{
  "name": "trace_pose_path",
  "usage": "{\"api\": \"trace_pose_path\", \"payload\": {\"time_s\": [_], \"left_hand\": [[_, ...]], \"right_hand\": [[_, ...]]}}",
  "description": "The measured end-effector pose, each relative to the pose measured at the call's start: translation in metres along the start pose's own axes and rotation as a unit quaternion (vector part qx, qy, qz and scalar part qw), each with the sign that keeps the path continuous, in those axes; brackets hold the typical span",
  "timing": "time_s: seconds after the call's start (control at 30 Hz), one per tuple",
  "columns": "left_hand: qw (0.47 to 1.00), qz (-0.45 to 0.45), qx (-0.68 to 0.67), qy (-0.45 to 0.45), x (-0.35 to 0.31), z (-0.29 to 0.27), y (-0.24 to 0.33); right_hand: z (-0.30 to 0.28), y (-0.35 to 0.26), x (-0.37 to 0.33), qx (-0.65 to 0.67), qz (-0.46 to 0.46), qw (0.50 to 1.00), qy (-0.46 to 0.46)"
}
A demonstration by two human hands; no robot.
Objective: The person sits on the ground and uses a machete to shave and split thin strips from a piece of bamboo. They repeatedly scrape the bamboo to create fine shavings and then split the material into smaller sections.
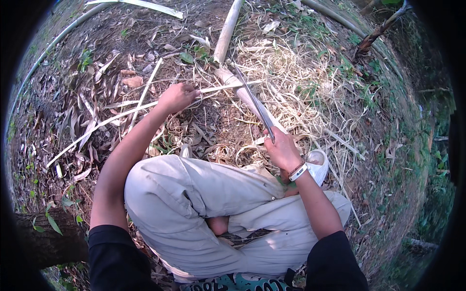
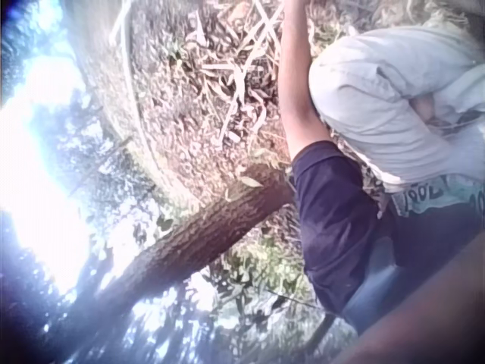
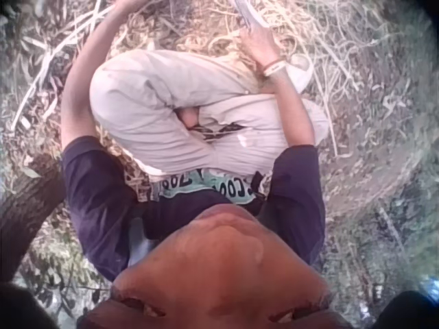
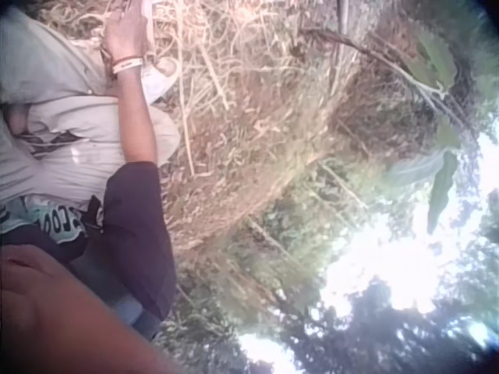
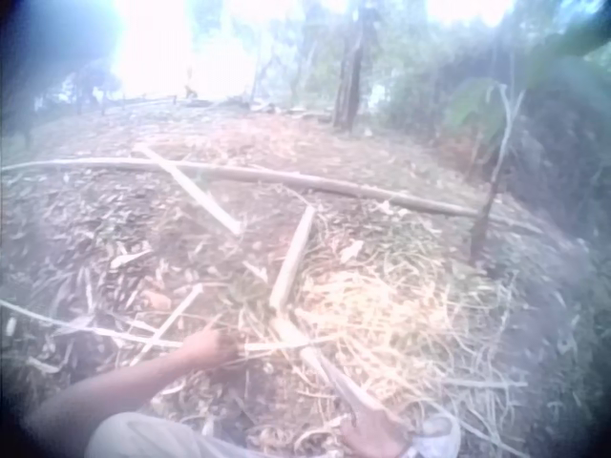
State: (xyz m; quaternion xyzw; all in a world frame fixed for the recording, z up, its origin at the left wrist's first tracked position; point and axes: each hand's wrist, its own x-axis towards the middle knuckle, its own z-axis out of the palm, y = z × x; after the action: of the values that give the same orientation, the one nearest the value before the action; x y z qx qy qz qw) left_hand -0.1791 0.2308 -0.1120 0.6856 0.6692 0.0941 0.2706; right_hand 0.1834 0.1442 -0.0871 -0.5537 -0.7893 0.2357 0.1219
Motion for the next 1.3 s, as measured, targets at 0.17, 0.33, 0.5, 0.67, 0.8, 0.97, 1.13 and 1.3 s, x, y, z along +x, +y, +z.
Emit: {"api": "trace_pose_path", "payload": {"time_s": [0.17,0.33,0.5,0.67,0.8,0.97,1.13,1.3], "left_hand": [[0.999,-0.042,0.020,0.003,-0.006,-0.006,0.014],[0.985,0.113,0.125,0.032,-0.011,0.003,0.003],[0.978,0.098,0.184,-0.010,-0.012,-0.002,-0.006],[0.961,0.115,0.251,-0.009,-0.025,-0.011,0.008],[0.969,0.089,0.228,-0.028,-0.023,-0.005,-0.004],[0.967,0.105,0.231,-0.019,-0.022,-0.003,-0.003],[0.974,0.094,0.204,-0.016,-0.019,0.000,0.005],[0.978,0.078,0.194,-0.010,-0.023,0.005,0.001]], "right_hand": [[-0.031,-0.042,-0.004,0.300,0.200,0.923,-0.136],[-0.034,-0.052,-0.006,0.037,0.089,0.995,0.006],[-0.021,-0.039,-0.001,-0.047,0.076,0.996,0.011],[-0.015,-0.036,-0.007,-0.061,0.093,0.994,-0.003],[-0.009,-0.033,-0.005,-0.050,0.095,0.994,-0.016],[-0.004,-0.030,-0.008,-0.031,0.088,0.996,0.013],[-0.015,-0.028,-0.003,-0.003,0.052,0.998,0.019],[-0.088,-0.105,0.006,0.108,-0.099,0.955,0.258]]}}
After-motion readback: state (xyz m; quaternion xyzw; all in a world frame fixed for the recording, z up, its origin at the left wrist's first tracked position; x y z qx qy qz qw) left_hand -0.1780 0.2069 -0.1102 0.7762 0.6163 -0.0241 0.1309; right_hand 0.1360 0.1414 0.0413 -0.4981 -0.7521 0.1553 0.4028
